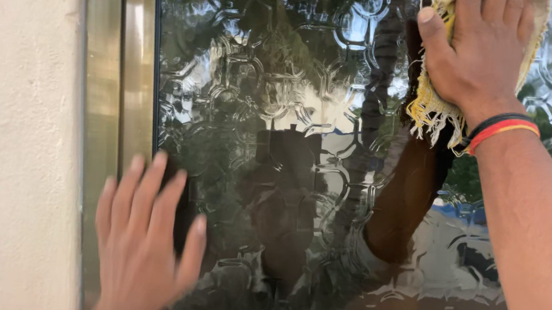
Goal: The person wipes a textured glass window using a yellow cloth. They repeatedly rub the surface in circular and vertical motions, covering different sections of the window throughout the clip.
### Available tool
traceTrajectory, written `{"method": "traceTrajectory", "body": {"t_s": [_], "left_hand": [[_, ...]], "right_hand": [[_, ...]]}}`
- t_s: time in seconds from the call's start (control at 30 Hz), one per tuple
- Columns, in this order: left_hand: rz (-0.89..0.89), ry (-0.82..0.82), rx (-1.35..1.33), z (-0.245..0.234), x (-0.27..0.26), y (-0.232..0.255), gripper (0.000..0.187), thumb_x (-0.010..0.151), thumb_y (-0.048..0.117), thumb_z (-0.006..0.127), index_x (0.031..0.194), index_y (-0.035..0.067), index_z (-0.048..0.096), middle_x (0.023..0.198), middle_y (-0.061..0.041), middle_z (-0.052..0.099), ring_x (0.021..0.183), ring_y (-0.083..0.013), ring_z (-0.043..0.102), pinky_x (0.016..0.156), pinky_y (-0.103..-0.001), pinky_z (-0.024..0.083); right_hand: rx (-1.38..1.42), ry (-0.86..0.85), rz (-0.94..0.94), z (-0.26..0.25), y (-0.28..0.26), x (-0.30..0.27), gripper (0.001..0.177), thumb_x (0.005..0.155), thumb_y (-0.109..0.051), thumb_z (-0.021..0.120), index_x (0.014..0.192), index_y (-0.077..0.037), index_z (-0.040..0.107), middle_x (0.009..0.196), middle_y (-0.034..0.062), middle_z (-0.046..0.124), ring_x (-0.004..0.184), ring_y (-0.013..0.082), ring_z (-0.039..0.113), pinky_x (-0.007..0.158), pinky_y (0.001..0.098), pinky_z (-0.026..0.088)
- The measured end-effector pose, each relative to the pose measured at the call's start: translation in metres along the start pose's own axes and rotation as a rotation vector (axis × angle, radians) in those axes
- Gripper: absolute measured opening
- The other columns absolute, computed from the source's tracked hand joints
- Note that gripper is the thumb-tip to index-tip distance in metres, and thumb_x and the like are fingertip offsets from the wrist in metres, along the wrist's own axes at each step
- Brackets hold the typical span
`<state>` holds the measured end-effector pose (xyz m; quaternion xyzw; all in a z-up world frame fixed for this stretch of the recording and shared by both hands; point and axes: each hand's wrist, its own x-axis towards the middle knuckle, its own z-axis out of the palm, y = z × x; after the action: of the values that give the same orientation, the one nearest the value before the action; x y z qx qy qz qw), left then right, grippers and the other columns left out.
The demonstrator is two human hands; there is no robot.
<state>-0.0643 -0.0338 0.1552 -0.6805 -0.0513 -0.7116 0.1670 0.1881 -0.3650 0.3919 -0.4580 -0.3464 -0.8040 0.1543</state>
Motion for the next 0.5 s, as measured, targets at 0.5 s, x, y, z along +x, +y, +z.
{"method": "traceTrajectory", "body": {"t_s": [0.5], "left_hand": [[0.096,0.206,0.038,0.011,0.112,-0.025,0.043,0.103,0.023,0.064,0.139,0.001,0.061,0.163,-0.021,0.049,0.155,-0.0379,0.04,0.129,-0.057,0.027]], "right_hand": [[-0.164,0.23,-0.023,0.019,0.027,-0.021,0.022,0.103,-0.018,0.056,0.115,-0.001,0.063,0.119,0.0235,0.063,0.119,0.0443,0.053,0.098,0.0531,0.038]]}}
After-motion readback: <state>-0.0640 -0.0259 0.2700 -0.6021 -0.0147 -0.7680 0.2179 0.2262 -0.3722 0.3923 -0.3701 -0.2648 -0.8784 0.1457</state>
